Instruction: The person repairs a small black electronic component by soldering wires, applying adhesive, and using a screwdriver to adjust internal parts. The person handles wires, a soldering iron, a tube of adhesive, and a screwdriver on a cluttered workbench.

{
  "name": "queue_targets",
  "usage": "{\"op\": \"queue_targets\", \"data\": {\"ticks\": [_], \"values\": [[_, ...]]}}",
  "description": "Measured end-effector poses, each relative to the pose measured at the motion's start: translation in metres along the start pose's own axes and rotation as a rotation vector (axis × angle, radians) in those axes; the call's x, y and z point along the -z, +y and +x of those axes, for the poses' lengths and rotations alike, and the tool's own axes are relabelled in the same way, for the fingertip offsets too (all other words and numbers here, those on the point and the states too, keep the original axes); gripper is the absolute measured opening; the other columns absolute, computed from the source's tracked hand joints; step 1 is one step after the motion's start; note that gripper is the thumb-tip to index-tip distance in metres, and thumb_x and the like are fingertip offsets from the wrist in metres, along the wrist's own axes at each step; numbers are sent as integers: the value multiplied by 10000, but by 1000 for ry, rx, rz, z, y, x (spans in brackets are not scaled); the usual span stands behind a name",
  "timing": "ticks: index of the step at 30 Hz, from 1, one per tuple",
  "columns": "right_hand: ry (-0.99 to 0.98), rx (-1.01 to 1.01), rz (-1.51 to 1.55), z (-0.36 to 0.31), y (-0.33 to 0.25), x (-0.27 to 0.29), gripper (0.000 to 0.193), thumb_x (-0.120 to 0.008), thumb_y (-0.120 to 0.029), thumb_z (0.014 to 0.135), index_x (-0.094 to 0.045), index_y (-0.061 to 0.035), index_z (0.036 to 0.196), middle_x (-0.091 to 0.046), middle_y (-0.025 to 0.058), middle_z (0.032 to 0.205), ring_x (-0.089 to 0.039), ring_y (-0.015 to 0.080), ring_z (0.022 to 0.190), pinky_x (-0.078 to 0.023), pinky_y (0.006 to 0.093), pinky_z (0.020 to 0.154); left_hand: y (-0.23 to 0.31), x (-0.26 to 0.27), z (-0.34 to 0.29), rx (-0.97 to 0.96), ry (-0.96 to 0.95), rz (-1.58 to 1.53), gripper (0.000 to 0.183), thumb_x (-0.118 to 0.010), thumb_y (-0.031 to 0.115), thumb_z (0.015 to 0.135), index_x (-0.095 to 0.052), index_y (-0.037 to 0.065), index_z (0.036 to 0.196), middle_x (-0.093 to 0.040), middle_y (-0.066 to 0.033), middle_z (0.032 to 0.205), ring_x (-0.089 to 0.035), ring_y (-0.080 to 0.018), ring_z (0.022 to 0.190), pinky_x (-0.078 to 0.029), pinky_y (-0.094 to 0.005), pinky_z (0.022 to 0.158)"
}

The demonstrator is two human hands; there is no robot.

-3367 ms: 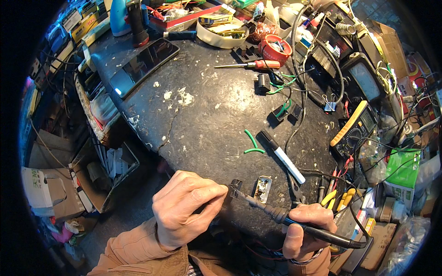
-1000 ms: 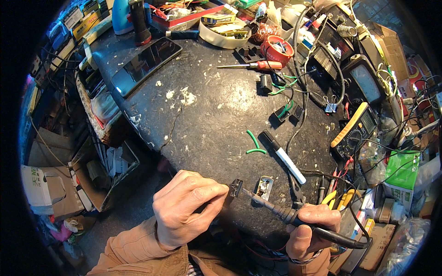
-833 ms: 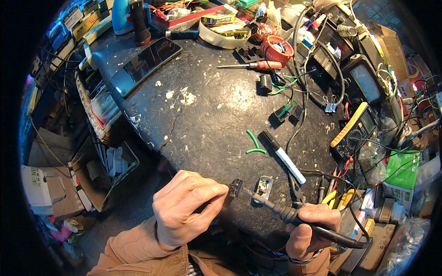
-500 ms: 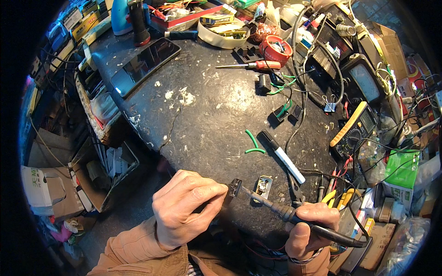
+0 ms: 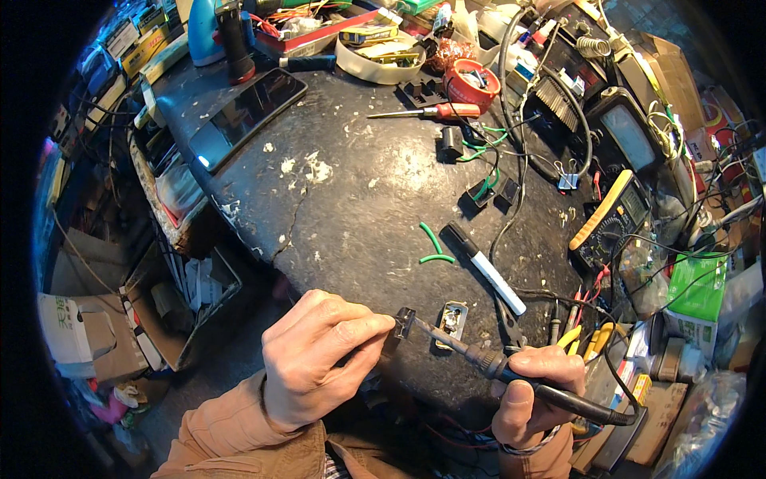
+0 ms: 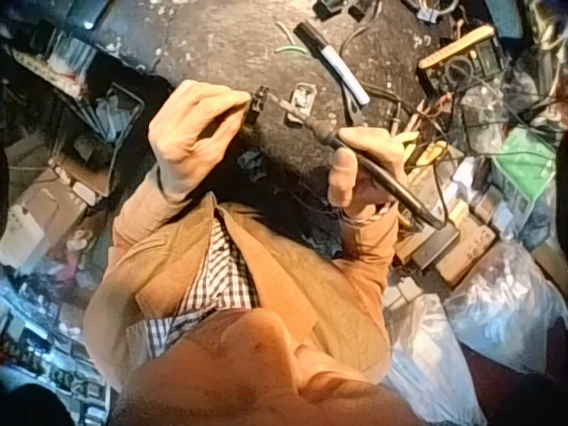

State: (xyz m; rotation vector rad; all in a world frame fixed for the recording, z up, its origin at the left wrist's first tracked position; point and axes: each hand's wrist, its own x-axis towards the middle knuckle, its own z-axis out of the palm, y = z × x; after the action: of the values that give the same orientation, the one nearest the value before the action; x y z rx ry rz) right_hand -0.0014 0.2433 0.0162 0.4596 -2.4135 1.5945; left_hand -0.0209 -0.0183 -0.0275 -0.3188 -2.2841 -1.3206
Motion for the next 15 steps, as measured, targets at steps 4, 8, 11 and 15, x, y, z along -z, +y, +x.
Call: {"op": "queue_targets", "data": {"ticks": [4, 8, 11, 15], "values": [[-21, 49, -6, 6, 1, -1, 321, -856, -156, 954, -701, -2, 1188, -772, 164, 989, -755, 256, 831, -605, 376, 793, -2, 2, 2, -39, -26, 4, 335, -895, -86, 734, -832, 39, 1039, -763, -74, 918, -715, -238, 792, -583, -345, 705], [-38, 63, 30, 9, 3, -4, 322, -847, -142, 957, -689, 13, 1191, -775, 181, 975, -755, 254, 797, -607, 357, 740, -2, 5, 3, -45, -54, 3, 325, -884, -76, 738, -833, 34, 1038, -767, -73, 935, -719, -243, 827, -590, -347, 716], [-44, 78, 17, 11, 2, -5, 320, -838, -125, 957, -680, 19, 1194, -775, 186, 956, -756, 250, 778, -609, 350, 725, -2, 6, 5, -52, -72, 10, 318, -880, -69, 741, -834, 31, 1040, -766, -71, 937, -715, -245, 845, -589, -348, 717], [-86, 88, -9, 15, 1, -5, 314, -827, -113, 959, -673, 24, 1196, -786, 191, 941, -769, 253, 767, -613, 346, 698, -3, 6, 6, -65, -76, 17, 318, -881, -64, 739, -835, 30, 1039, -764, -69, 933, -707, -241, 845, -585, -345, 708]]}}
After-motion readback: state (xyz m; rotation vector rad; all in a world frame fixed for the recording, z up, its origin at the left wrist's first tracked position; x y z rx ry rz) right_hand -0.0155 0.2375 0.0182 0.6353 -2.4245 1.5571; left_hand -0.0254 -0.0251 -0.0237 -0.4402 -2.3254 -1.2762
